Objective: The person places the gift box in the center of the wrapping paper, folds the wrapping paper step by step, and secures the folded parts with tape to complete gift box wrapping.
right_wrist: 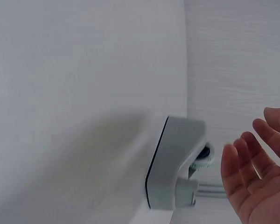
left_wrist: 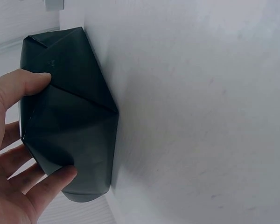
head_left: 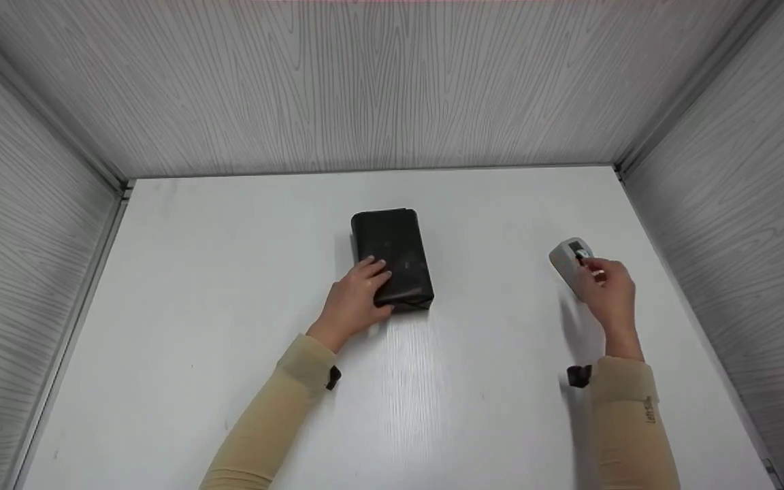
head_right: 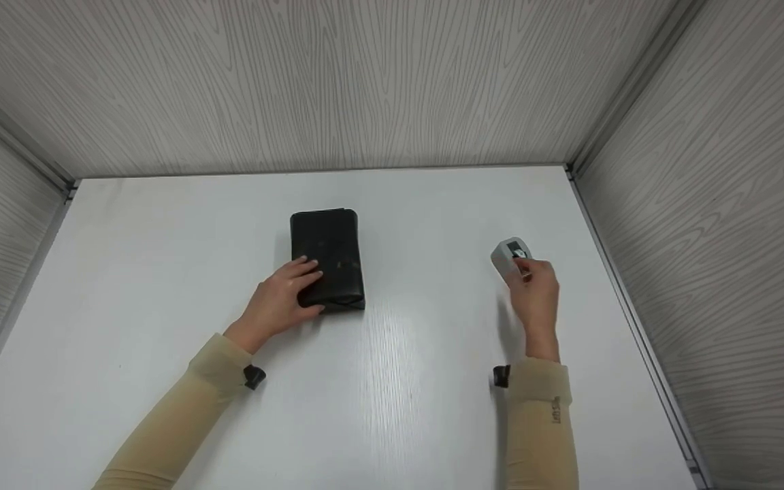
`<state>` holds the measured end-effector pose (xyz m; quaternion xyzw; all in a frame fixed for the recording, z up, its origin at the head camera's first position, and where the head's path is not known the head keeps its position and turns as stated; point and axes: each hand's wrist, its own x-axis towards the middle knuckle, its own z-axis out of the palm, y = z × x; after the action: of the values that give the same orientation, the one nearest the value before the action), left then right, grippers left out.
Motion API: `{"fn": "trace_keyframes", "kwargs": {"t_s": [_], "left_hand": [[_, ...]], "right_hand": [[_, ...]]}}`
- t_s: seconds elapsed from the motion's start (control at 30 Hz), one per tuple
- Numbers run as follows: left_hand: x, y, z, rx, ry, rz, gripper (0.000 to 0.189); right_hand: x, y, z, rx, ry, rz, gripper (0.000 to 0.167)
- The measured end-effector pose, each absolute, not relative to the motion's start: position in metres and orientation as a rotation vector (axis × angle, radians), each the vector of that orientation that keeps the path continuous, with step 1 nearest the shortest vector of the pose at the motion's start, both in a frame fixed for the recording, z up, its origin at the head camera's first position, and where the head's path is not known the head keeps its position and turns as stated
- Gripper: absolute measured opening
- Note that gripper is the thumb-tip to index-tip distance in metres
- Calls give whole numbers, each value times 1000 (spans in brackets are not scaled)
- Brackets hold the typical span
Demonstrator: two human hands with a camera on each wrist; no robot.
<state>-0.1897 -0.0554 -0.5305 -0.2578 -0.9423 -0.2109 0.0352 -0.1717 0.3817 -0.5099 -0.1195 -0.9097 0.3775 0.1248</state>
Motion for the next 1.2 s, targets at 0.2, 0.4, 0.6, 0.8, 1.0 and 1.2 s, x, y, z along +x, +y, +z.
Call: {"fn": "trace_keyframes", "kwargs": {"t_s": [0.2, 0.4, 0.6, 0.8, 1.0, 1.2], "left_hand": [[-190, -55, -530, -789, -2894, -645, 59], [-189, -54, -529, -784, -2900, -657, 59], [-189, -55, -529, -776, -2915, -636, 59], [-189, -56, -530, -777, -2911, -634, 59], [-188, -56, -530, -773, -2921, -634, 59], [-188, -55, -529, -765, -2915, -635, 59]], "right_hand": [[-179, 421, -511, -488, -2803, 1031, 41], [-188, 440, -516, -611, -3010, 1117, 56], [-191, 444, -517, -634, -3091, 1171, 59], [-194, 444, -515, -641, -3082, 1299, 52], [-198, 446, -513, -667, -3066, 1469, 50], [-200, 447, -507, -695, -3047, 1623, 57]]}}
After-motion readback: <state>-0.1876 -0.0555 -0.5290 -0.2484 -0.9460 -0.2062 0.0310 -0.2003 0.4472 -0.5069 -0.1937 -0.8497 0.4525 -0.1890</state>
